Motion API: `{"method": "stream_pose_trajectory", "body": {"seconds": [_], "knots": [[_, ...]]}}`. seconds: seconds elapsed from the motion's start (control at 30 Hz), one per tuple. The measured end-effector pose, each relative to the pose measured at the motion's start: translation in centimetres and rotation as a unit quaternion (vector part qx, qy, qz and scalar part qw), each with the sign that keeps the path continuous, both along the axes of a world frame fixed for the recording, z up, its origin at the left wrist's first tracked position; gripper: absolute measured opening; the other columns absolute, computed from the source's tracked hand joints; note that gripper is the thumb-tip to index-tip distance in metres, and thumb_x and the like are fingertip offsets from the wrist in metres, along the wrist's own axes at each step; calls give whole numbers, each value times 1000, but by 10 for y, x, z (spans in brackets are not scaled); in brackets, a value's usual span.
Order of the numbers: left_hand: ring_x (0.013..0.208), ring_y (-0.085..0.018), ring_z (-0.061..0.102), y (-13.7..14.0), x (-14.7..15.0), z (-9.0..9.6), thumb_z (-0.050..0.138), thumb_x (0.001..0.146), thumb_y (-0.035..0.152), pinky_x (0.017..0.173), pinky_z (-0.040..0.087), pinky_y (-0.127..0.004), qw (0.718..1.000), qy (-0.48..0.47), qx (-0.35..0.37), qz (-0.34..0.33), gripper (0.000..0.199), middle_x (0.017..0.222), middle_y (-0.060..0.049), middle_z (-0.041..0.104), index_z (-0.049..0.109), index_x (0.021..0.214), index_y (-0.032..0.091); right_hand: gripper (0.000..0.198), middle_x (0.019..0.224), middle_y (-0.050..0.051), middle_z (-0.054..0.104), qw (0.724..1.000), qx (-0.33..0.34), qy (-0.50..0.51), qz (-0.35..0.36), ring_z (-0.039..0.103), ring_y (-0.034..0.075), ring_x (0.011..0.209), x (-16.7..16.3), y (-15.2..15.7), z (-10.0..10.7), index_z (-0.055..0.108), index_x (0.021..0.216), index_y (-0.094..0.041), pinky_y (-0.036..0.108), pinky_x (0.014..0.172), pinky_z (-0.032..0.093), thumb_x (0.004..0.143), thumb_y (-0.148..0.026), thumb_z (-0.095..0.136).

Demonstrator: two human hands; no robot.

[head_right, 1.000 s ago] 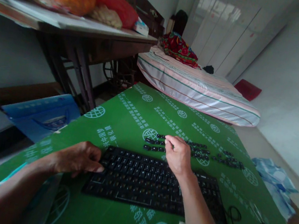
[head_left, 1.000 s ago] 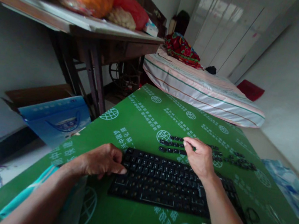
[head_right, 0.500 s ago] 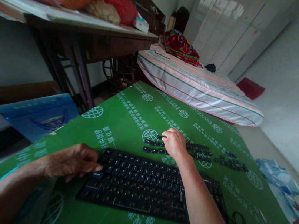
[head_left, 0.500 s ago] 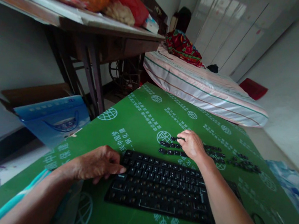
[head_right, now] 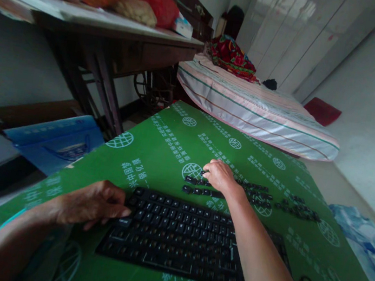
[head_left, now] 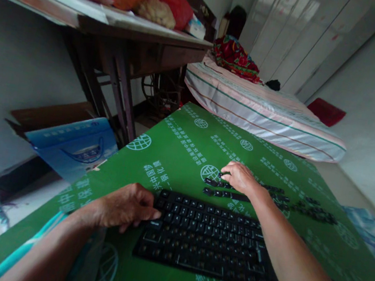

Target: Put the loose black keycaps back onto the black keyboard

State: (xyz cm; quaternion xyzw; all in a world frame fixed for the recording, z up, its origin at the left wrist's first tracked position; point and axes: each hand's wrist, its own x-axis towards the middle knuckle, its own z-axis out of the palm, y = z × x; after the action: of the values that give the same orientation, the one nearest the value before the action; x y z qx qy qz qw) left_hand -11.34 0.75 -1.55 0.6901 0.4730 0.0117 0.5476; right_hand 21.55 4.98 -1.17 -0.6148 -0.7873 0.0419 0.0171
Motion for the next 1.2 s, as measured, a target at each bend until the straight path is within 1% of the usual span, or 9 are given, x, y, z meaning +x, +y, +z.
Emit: {"method": "stream_pose_trajectory", "body": {"seconds": [0.3,0.47,0.6,0.73,0.8,0.87,0.93,1.0,1.2], "knots": [[34,-6,40,-1,3,6,60,61,66,33,29,-17,1000,4,-18,9,50,47,5,47,47,56,18,18,98,5,68,1000,-5,-9,9,60,20,95,0,6,-5,72,95,-22,28,81,44,80,-24,63],[35,-6,41,-2,4,7,59,62,66,33,29,-18,1000,4,-14,7,51,47,5,48,47,56,17,13,95,6,68,999,4,-19,38,59,20,93,0,8,-7,73,85,-21,29,80,43,81,-23,61],[35,-6,41,-2,4,7,59,62,66,33,30,-18,1000,1,-15,8,51,47,5,47,47,55,17,12,92,7,67,997,24,-28,70,58,19,92,-1,9,-5,72,80,-19,30,82,42,82,-22,60],[34,-6,41,-2,3,7,60,63,65,33,29,-17,1000,-4,-20,10,50,47,5,48,47,55,17,13,95,8,67,994,54,-26,88,57,20,95,-4,3,2,70,83,-17,33,87,41,84,-22,58],[34,-6,41,-2,3,7,60,63,64,33,29,-17,1000,-5,-22,12,49,47,5,48,47,56,17,13,97,9,66,992,74,-18,102,56,20,97,-7,-5,6,69,84,-17,35,89,41,85,-23,58],[34,-6,41,-2,3,8,61,63,63,33,29,-17,1000,-6,-21,10,49,47,6,48,47,56,17,12,98,9,66,985,110,3,133,56,21,99,-13,-18,10,68,85,-17,37,89,42,85,-23,58],[34,-6,41,-3,4,8,60,64,62,34,29,-17,1000,-7,-15,7,48,47,6,48,48,55,17,9,98,9,66,972,152,30,175,56,22,102,-23,-35,14,67,84,-17,39,89,43,84,-22,59],[35,-6,42,-4,4,8,60,65,61,34,30,-17,1000,-11,-9,5,47,47,6,48,48,55,17,8,98,10,66,963,173,47,201,55,23,105,-35,-55,17,66,84,-16,41,89,44,84,-20,59],[35,-5,43,-7,2,13,66,65,56,35,31,-17,999,-53,-6,10,43,47,6,50,52,55,16,8,99,9,66,958,184,88,199,56,24,106,-72,-106,22,64,84,-16,44,93,42,86,-18,55]]}}
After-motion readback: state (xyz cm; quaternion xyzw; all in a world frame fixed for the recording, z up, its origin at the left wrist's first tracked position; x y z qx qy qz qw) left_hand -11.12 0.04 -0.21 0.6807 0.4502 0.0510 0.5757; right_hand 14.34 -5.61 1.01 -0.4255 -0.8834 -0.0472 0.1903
